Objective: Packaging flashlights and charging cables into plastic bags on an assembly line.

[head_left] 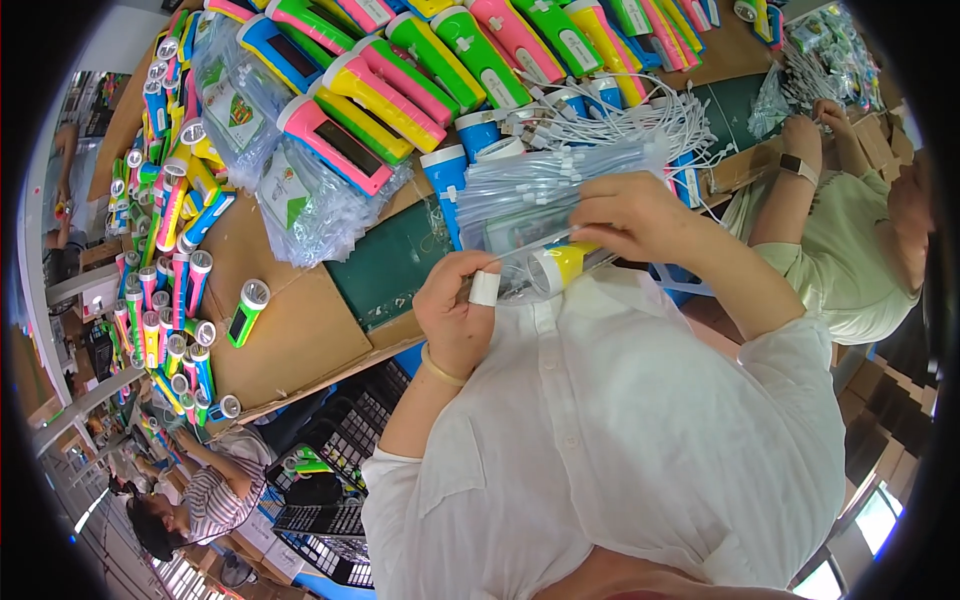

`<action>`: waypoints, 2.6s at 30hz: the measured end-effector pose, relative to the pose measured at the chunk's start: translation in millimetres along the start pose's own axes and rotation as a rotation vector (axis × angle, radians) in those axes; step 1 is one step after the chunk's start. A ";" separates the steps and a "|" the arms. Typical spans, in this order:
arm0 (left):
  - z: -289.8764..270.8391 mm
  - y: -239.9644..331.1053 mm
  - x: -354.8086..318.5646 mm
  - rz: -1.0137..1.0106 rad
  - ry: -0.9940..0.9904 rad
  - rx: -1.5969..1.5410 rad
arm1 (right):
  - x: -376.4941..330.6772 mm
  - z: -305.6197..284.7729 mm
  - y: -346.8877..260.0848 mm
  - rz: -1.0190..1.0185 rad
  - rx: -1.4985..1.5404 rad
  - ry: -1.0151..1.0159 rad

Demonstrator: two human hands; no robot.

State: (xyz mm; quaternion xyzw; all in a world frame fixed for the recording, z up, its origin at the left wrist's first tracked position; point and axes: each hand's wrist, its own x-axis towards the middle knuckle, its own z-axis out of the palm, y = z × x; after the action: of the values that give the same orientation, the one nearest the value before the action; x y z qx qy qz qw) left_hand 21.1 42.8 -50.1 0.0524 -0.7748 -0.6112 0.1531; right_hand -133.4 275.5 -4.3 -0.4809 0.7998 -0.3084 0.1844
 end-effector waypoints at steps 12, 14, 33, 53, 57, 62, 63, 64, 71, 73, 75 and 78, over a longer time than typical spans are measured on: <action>18.8 -10.1 41.2 0.098 -0.102 0.264 | -65.3 -47.1 38.1 0.156 0.186 0.575; 29.5 -11.8 46.9 0.259 -0.110 0.385 | -59.8 -77.4 38.8 0.355 0.404 0.664; 51.8 -18.1 55.6 0.719 -0.180 0.744 | 5.5 -329.8 217.8 0.181 0.243 1.396; 41.9 -5.8 51.0 0.560 -0.247 0.668 | 17.0 25.1 12.0 -0.210 -0.439 0.265; 15.9 -3.0 41.0 0.394 -0.136 0.585 | 15.6 22.9 16.7 -0.196 -0.420 0.268; 6.7 -12.0 24.4 0.270 -0.122 0.436 | 28.0 47.3 2.4 -0.374 -0.204 0.316; 6.7 -9.2 25.4 0.263 -0.112 0.416 | 28.5 51.9 2.2 -0.404 -0.189 0.317; 4.1 -7.8 24.1 0.210 -0.098 0.406 | 30.2 53.9 2.6 -0.388 -0.203 0.332; -4.6 -11.4 13.5 0.094 -0.091 0.357 | 31.2 55.6 11.1 -0.431 -0.090 0.287; -1.2 -9.2 13.7 0.039 -0.046 0.330 | 30.6 56.0 9.8 -0.425 -0.143 0.302; 2.5 -5.1 23.4 0.202 -0.149 0.402 | 27.2 55.4 10.0 -0.416 -0.171 0.304; 5.7 -5.2 26.9 0.361 -0.260 0.477 | 22.7 57.8 9.0 -0.411 -0.211 0.306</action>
State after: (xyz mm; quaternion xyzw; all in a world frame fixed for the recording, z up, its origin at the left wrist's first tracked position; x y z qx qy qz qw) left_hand -6.6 39.6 -51.7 -0.1298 -0.9060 -0.3771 0.1420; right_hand -115.7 240.3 -53.2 -0.5975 0.7316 -0.3235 -0.0561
